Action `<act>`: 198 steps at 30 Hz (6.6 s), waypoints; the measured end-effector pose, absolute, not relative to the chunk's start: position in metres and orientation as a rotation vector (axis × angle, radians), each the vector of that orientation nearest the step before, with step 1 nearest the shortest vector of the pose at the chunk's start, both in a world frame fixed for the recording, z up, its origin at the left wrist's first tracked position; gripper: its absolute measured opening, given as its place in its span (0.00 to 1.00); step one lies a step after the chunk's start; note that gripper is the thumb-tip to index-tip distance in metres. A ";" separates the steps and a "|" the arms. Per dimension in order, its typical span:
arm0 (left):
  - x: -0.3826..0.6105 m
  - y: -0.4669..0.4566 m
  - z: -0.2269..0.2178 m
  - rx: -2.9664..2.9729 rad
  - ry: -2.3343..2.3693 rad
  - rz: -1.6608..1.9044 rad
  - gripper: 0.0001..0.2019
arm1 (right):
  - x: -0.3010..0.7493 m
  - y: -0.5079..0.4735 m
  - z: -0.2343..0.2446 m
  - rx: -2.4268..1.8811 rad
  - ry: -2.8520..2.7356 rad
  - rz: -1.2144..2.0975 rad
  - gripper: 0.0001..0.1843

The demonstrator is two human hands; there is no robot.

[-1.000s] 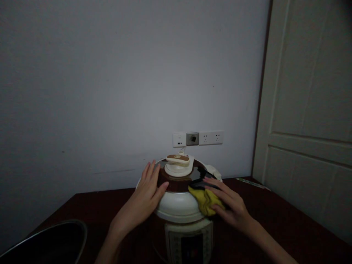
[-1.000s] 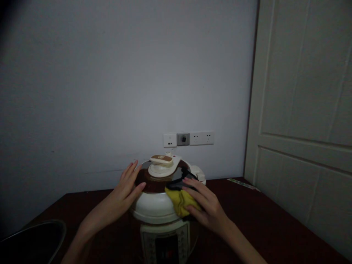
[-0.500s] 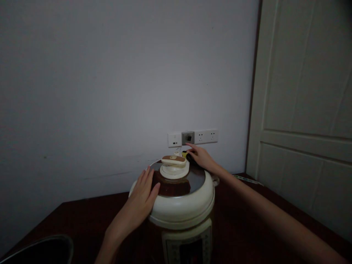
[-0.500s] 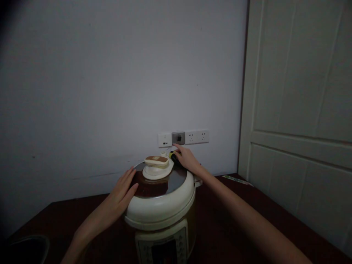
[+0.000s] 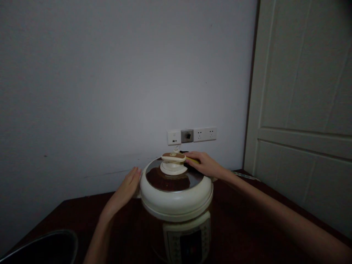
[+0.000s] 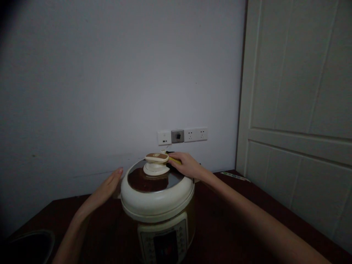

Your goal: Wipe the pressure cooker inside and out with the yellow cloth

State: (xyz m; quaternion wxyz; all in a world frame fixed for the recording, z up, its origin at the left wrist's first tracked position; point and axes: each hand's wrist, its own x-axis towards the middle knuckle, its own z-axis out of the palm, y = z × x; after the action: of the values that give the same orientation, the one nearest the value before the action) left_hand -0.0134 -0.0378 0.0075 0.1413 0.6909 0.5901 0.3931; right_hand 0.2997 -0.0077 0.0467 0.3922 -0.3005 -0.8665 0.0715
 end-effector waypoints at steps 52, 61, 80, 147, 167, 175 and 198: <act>-0.015 -0.006 -0.008 1.819 1.610 1.244 0.26 | 0.302 0.012 0.052 -0.943 -2.140 0.190 0.12; -0.011 -0.010 -0.005 1.771 1.626 1.248 0.27 | 0.312 -0.013 0.045 -0.717 -2.261 0.169 0.12; -0.009 -0.012 -0.006 1.764 1.578 1.303 0.24 | 0.314 -0.023 0.050 -0.623 -2.316 0.385 0.12; -0.008 -0.015 -0.007 1.794 1.547 1.270 0.28 | 0.299 -0.059 0.056 -0.822 -2.446 0.020 0.13; -0.011 -0.011 -0.006 1.806 1.577 1.251 0.29 | 0.213 -0.053 0.082 -0.705 -2.667 -0.230 0.19; -0.013 -0.010 -0.009 1.772 1.579 1.273 0.27 | 0.277 -0.072 0.069 -0.664 -2.562 0.061 0.16; -0.007 -0.021 -0.006 1.954 1.728 1.380 0.24 | 0.293 -0.080 0.041 -0.784 -2.182 0.254 0.17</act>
State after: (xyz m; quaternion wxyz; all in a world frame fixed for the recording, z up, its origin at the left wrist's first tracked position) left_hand -0.0074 -0.0210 -0.0058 0.0950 0.6591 0.5829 0.4655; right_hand 0.2927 -0.0805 0.0406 0.3937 -0.3089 -0.8600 0.1002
